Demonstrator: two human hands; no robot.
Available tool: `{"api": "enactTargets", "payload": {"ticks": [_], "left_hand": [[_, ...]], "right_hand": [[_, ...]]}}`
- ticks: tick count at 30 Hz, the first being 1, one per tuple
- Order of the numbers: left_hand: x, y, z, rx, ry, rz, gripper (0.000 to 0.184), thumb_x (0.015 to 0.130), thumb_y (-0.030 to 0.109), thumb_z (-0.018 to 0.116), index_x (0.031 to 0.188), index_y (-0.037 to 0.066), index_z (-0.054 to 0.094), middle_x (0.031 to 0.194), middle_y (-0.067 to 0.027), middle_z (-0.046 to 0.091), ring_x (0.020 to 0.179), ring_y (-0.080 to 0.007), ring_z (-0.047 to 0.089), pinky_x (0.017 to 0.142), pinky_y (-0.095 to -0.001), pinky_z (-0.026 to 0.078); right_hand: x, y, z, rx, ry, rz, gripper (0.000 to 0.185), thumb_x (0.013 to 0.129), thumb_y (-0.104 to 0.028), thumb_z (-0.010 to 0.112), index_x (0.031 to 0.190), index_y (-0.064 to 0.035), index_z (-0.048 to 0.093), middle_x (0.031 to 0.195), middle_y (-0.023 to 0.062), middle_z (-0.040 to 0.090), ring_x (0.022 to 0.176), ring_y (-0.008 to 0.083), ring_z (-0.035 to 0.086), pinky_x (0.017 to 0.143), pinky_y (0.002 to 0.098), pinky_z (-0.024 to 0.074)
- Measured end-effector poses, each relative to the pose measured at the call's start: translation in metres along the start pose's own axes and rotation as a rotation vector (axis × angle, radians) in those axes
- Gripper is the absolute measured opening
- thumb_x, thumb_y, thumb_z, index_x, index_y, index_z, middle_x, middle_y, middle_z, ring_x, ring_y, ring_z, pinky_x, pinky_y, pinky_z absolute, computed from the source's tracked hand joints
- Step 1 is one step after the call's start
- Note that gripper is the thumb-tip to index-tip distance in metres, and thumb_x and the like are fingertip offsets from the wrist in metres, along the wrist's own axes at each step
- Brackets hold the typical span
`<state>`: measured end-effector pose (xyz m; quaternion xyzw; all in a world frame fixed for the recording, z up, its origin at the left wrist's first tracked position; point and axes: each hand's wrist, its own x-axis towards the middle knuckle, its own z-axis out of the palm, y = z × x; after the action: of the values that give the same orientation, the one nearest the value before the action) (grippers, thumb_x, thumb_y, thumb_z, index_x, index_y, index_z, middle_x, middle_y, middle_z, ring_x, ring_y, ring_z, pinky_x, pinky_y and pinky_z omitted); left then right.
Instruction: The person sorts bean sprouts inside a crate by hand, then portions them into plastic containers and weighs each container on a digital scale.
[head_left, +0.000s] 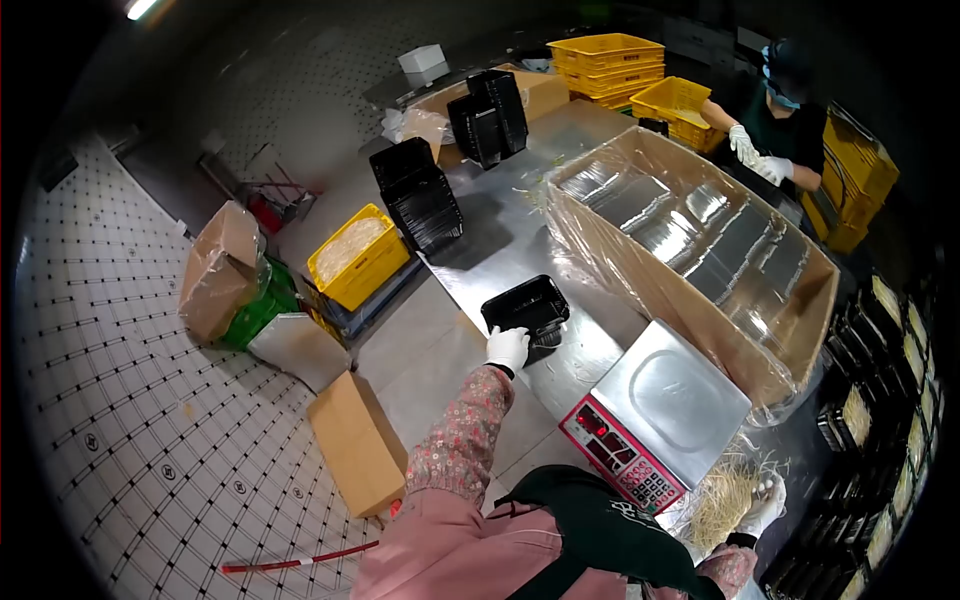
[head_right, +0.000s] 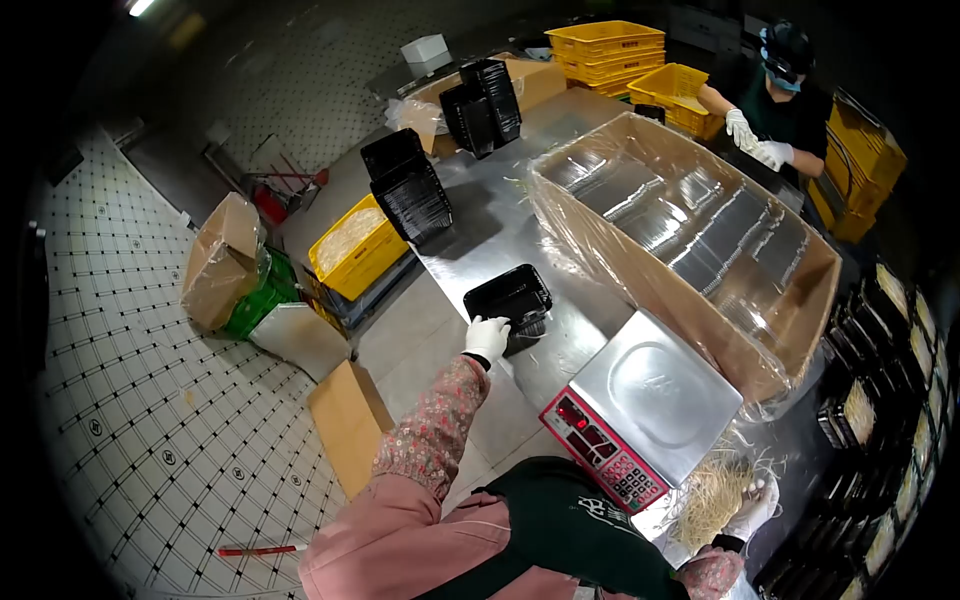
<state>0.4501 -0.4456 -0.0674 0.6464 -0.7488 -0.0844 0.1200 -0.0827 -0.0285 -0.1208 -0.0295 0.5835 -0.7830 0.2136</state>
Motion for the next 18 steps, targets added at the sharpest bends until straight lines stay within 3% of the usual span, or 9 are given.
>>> {"api": "enactTargets", "payload": {"ticks": [2, 6, 8, 10, 11, 12, 15, 17, 18], "left_hand": [[0.007, -0.006, 0.001, -0.069, 0.085, -0.003, 0.022, 0.089, 0.033, 0.062, 0.101, 0.019, 0.075, 0.093, -0.0099, 0.073, 0.090, -0.0298, 0.068, 0.080, -0.0447, 0.054], [0.021, -0.002, -0.026, -0.389, 0.151, -0.091, 0.032, 0.081, 0.039, 0.073, 0.082, 0.008, 0.073, 0.081, -0.0159, 0.069, 0.077, -0.0339, 0.066, 0.071, -0.0411, 0.051], [0.034, -0.001, -0.030, -0.690, 0.244, -0.044, 0.034, 0.086, 0.034, 0.072, 0.079, 0.001, 0.070, 0.078, -0.0173, 0.068, 0.074, -0.0326, 0.065, 0.069, -0.0411, 0.048], [0.054, 0.003, -0.029, -0.688, 0.357, 0.089, 0.031, 0.090, 0.031, 0.069, 0.094, 0.000, 0.070, 0.078, -0.0162, 0.067, 0.074, -0.0306, 0.063, 0.071, -0.0407, 0.048], [0.049, 0.041, -0.060, -0.789, 0.339, 0.140, 0.030, 0.093, 0.029, 0.066, 0.099, 0.000, 0.068, 0.080, -0.0164, 0.066, 0.070, -0.0288, 0.060, 0.069, -0.0407, 0.047], [0.035, 0.090, -0.099, -0.852, 0.173, 0.039, 0.029, 0.097, 0.026, 0.063, 0.099, -0.003, 0.066, 0.081, -0.0164, 0.066, 0.071, -0.0260, 0.059, 0.067, -0.0381, 0.047], [0.035, 0.182, -0.058, -0.989, 0.454, 0.561, 0.024, 0.098, 0.016, 0.064, 0.093, -0.007, 0.061, 0.076, -0.0106, 0.063, 0.069, -0.0182, 0.054, 0.067, -0.0353, 0.047], [-0.032, 0.271, -0.076, -1.075, 0.130, 0.714, 0.021, 0.097, 0.015, 0.063, 0.099, -0.006, 0.063, 0.080, -0.0121, 0.065, 0.073, -0.0172, 0.057, 0.070, -0.0339, 0.048], [-0.064, 0.309, -0.084, -1.194, -0.187, 0.839, 0.019, 0.097, 0.014, 0.061, 0.105, -0.003, 0.065, 0.089, -0.0154, 0.068, 0.079, -0.0234, 0.063, 0.074, -0.0344, 0.050]], "right_hand": [[0.001, 0.008, 0.027, -0.038, -0.069, -0.041, 0.023, 0.099, -0.021, 0.060, 0.118, -0.0103, 0.064, 0.088, -0.0017, 0.064, 0.073, 0.0097, 0.058, 0.066, 0.0257, 0.0471], [-0.037, -0.004, 0.085, -0.142, -0.165, -0.073, 0.021, 0.098, -0.023, 0.061, 0.115, -0.0112, 0.064, 0.085, -0.0024, 0.062, 0.070, 0.0087, 0.058, 0.064, 0.0250, 0.0480], [-0.066, -0.015, 0.096, -0.229, -0.163, -0.106, 0.020, 0.099, -0.024, 0.061, 0.113, -0.0098, 0.063, 0.083, -0.0005, 0.061, 0.069, 0.0101, 0.058, 0.063, 0.0260, 0.0488], [-0.094, -0.022, 0.098, -0.352, -0.101, -0.164, 0.021, 0.099, -0.025, 0.061, 0.110, -0.0081, 0.064, 0.081, 0.0005, 0.061, 0.070, 0.0110, 0.058, 0.064, 0.0266, 0.0495], [-0.109, -0.027, 0.101, -0.335, -0.080, -0.173, 0.019, 0.099, -0.024, 0.061, 0.107, -0.0072, 0.064, 0.082, 0.0007, 0.061, 0.071, 0.0112, 0.059, 0.065, 0.0275, 0.0507], [-0.115, -0.017, 0.085, -0.241, -0.098, -0.173, 0.017, 0.099, -0.022, 0.061, 0.106, -0.0063, 0.063, 0.082, 0.0022, 0.062, 0.073, 0.0126, 0.061, 0.066, 0.0287, 0.0520], [-0.167, -0.025, 0.079, -0.212, -0.028, -0.135, 0.015, 0.099, -0.017, 0.060, 0.108, -0.0047, 0.060, 0.085, 0.0053, 0.064, 0.076, 0.0147, 0.064, 0.069, 0.0285, 0.0531], [-0.197, -0.005, 0.066, -0.210, 0.092, -0.073, 0.015, 0.099, -0.019, 0.060, 0.108, -0.0064, 0.060, 0.090, 0.0046, 0.065, 0.080, 0.0134, 0.064, 0.072, 0.0278, 0.0526], [-0.219, -0.007, 0.068, -0.284, 0.138, -0.061, 0.015, 0.099, -0.019, 0.060, 0.107, -0.0061, 0.062, 0.093, 0.0041, 0.066, 0.080, 0.0145, 0.064, 0.074, 0.0280, 0.0517]]}}
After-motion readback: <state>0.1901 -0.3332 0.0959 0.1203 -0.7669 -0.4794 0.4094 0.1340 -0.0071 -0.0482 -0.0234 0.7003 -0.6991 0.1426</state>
